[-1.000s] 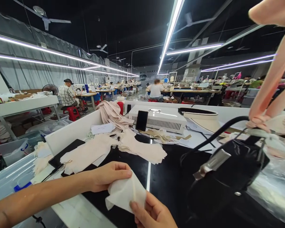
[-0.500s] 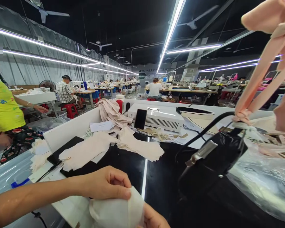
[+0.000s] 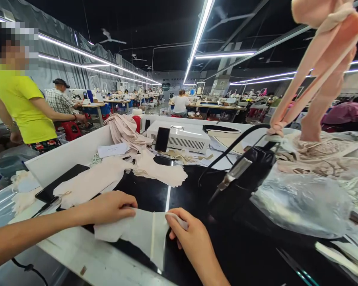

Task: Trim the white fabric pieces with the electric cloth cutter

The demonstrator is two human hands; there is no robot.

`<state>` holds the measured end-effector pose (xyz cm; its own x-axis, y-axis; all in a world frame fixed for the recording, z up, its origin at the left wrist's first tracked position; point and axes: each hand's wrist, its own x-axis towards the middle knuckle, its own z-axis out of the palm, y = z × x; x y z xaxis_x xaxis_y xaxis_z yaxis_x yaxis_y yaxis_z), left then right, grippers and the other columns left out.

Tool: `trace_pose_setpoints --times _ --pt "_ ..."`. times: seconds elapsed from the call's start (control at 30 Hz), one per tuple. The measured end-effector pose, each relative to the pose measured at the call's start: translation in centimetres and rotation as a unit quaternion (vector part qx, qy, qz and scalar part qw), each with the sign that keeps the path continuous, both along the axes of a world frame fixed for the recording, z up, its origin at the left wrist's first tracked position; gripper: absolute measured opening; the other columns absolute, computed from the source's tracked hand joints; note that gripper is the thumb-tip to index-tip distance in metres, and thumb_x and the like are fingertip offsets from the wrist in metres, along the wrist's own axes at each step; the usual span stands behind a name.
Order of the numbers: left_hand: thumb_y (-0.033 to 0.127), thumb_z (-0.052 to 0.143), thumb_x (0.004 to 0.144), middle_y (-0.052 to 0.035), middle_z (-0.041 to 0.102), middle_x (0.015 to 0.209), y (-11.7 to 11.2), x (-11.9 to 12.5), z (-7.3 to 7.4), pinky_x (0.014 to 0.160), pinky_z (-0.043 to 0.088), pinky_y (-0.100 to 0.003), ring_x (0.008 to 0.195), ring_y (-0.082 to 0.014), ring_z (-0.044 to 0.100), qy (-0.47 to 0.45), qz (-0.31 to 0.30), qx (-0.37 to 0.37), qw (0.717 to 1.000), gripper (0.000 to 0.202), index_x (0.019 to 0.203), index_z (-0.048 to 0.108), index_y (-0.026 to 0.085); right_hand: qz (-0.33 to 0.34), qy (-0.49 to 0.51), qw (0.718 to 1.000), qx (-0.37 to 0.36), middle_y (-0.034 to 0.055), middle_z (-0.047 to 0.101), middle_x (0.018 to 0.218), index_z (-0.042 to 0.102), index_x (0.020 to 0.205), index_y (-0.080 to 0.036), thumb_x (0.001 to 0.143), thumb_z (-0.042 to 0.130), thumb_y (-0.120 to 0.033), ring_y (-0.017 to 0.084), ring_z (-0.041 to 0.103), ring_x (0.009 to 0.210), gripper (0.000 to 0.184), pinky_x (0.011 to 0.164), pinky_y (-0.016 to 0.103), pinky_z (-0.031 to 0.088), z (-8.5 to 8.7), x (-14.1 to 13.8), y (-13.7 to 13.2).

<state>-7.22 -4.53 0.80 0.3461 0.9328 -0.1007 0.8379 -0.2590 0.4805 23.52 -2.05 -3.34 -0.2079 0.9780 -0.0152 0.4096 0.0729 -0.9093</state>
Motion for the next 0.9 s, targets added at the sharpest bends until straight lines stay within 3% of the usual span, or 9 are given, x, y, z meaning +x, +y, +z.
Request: trace_pose_setpoints --times 0.13,0.2,0.3,0.4,0.47,0.57,0.67,0.73,0.9 --pt "0.003 0.066 0.115 -0.0141 0.084 0.121 0.3 1.1 -1.6 0.103 0.063 -0.042 0.116 -0.0350 0.083 0.051 -0.002 0.107 0.993 0.023 0.109 0.081 0.020 0.032 -0.054 0.997 0.048 -0.0009 0.069 0.062 0.091 0.092 -0.031 0.099 0.074 -0.071 0.023 0.059 0.052 0.044 0.060 0.037 0.055 0.1 -0.8 1.9" --pt "0.001 0.064 0.119 -0.0156 0.086 0.131 0.2 2.0 -2.5 0.112 0.065 -0.044 0.124 -0.0338 0.084 0.067 -0.087 0.194 0.975 0.026 0.119 0.081 0.020 0.050 -0.079 0.993 0.070 -0.0001 0.070 0.063 0.091 0.092 -0.032 0.101 0.072 -0.068 0.025 0.063 0.054 0.042 0.060 0.037 0.056 0.1 -0.9 2.6" --pt "0.012 0.070 0.127 -0.0130 0.089 0.138 -0.2 3.4 -4.0 0.117 0.068 -0.041 0.128 -0.0289 0.087 0.069 -0.235 0.310 0.919 0.018 0.138 0.082 0.021 0.069 -0.124 0.983 0.119 0.0021 0.080 0.074 0.091 0.095 -0.033 0.107 0.070 -0.057 0.028 0.076 0.067 0.035 0.069 0.038 0.063 -0.1 -0.7 3.6" --pt "0.026 0.078 0.131 -0.0113 0.092 0.136 -0.5 4.3 -5.2 0.116 0.069 -0.039 0.127 -0.0281 0.089 0.058 -0.279 0.315 0.905 0.008 0.136 0.082 0.021 0.064 -0.178 0.965 0.181 0.0062 0.091 0.098 0.091 0.103 -0.031 0.113 0.066 -0.043 0.030 0.086 0.087 0.029 0.084 0.039 0.070 -0.9 0.0 4.6" --pt "0.030 0.079 0.132 -0.0119 0.092 0.138 -0.6 4.5 -5.6 0.120 0.069 -0.039 0.127 -0.0283 0.089 0.049 -0.282 0.308 0.908 0.012 0.135 0.083 0.019 0.049 -0.216 0.949 0.225 0.0100 0.092 0.111 0.091 0.115 -0.028 0.116 0.062 -0.031 0.031 0.089 0.095 0.029 0.084 0.039 0.070 -1.6 0.6 5.1" --pt "0.031 0.075 0.135 -0.0127 0.093 0.146 -0.7 4.2 -5.7 0.130 0.067 -0.039 0.135 -0.0280 0.089 0.026 -0.280 0.300 0.912 0.017 0.141 0.084 0.018 0.037 -0.263 0.920 0.289 0.0149 0.092 0.127 0.091 0.130 -0.026 0.115 0.057 -0.014 0.031 0.090 0.102 0.039 0.077 0.036 0.068 -2.4 1.6 5.0" --pt "0.032 0.071 0.137 -0.0129 0.093 0.150 -0.7 3.8 -5.7 0.135 0.065 -0.039 0.141 -0.0283 0.089 0.012 -0.280 0.283 0.917 0.022 0.149 0.085 0.020 0.057 -0.284 0.895 0.341 0.0161 0.091 0.147 0.089 0.143 -0.027 0.111 0.057 -0.002 0.032 0.091 0.119 0.052 0.085 0.037 0.073 -2.4 1.9 3.7" --pt "0.032 0.070 0.137 -0.0129 0.093 0.151 -0.8 3.6 -5.7 0.136 0.066 -0.039 0.144 -0.0287 0.089 0.001 -0.278 0.278 0.919 0.024 0.152 0.085 0.021 0.086 -0.296 0.864 0.399 0.0142 0.093 0.146 0.088 0.147 -0.028 0.111 0.057 0.001 0.030 0.091 0.117 0.055 0.089 0.036 0.075 -1.7 1.8 2.2" --pt "0.030 0.075 0.134 -0.0152 0.093 0.151 -1.2 3.2 -6.1 0.135 0.069 -0.042 0.144 -0.0306 0.089 -0.045 -0.273 0.298 0.914 0.024 0.151 0.088 0.019 0.096 -0.320 0.740 0.584 0.0101 0.098 0.128 0.088 0.145 -0.026 0.120 0.054 0.000 0.025 0.093 0.111 0.050 0.097 0.033 0.075 1.1 2.3 -2.6"
